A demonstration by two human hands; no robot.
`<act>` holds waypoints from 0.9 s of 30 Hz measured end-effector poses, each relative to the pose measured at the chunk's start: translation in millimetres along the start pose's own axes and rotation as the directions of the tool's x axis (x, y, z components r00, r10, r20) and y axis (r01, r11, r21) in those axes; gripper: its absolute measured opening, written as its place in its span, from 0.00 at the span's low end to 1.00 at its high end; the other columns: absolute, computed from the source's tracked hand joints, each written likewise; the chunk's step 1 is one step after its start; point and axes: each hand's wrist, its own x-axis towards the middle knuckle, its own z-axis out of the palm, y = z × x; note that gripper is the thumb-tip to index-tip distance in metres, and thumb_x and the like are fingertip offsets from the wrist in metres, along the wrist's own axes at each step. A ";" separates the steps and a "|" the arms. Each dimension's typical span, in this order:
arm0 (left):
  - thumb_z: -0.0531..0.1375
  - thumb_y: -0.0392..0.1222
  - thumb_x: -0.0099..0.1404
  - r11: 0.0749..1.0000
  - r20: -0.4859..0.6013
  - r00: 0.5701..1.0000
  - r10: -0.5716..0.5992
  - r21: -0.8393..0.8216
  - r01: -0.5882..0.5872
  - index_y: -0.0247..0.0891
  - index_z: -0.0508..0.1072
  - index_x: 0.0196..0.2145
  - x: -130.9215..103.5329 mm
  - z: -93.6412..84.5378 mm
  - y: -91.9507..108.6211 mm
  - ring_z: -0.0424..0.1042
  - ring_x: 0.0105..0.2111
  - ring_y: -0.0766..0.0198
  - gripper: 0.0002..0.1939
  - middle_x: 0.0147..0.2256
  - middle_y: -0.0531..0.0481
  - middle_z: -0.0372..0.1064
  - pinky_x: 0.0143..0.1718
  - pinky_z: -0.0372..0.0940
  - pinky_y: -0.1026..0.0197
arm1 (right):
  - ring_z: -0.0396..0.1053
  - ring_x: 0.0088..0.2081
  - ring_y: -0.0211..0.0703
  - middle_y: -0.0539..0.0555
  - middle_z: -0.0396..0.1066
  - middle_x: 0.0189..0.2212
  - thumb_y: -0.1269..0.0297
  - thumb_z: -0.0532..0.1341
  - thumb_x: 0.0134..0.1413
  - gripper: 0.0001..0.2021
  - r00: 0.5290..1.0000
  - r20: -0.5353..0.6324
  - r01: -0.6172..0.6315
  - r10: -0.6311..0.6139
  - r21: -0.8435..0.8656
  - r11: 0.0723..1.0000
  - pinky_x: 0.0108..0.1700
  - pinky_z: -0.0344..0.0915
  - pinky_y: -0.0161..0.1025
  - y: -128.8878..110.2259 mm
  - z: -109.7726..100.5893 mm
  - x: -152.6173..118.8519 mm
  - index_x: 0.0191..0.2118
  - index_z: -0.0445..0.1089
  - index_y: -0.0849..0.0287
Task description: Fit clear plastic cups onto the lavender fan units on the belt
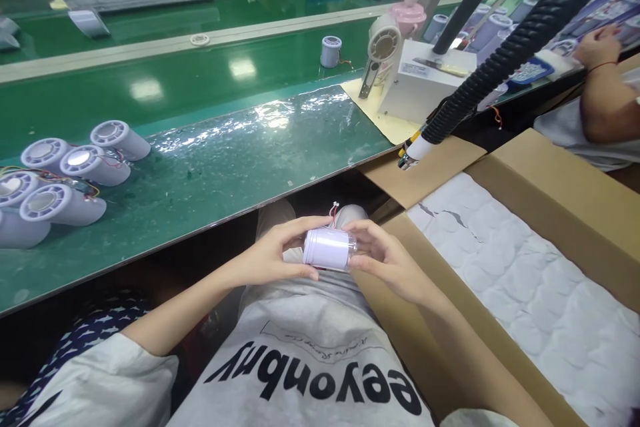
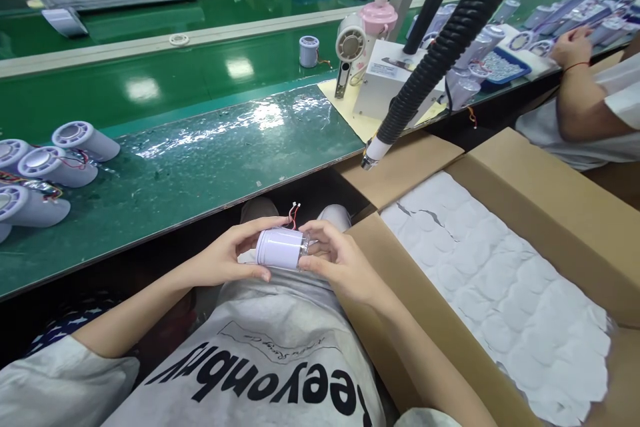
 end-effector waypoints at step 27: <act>0.72 0.46 0.48 0.888 0.005 0.975 -0.223 -0.413 0.205 0.32 0.74 0.51 184.5 29.5 -24.6 0.73 0.49 0.52 0.33 0.48 0.39 0.75 0.56 0.61 0.50 | 0.74 0.25 0.38 0.55 0.77 0.30 0.57 0.62 0.56 0.12 0.783 -0.604 0.388 0.148 0.660 0.644 0.27 0.70 0.30 68.8 -61.2 52.4 0.39 0.66 0.61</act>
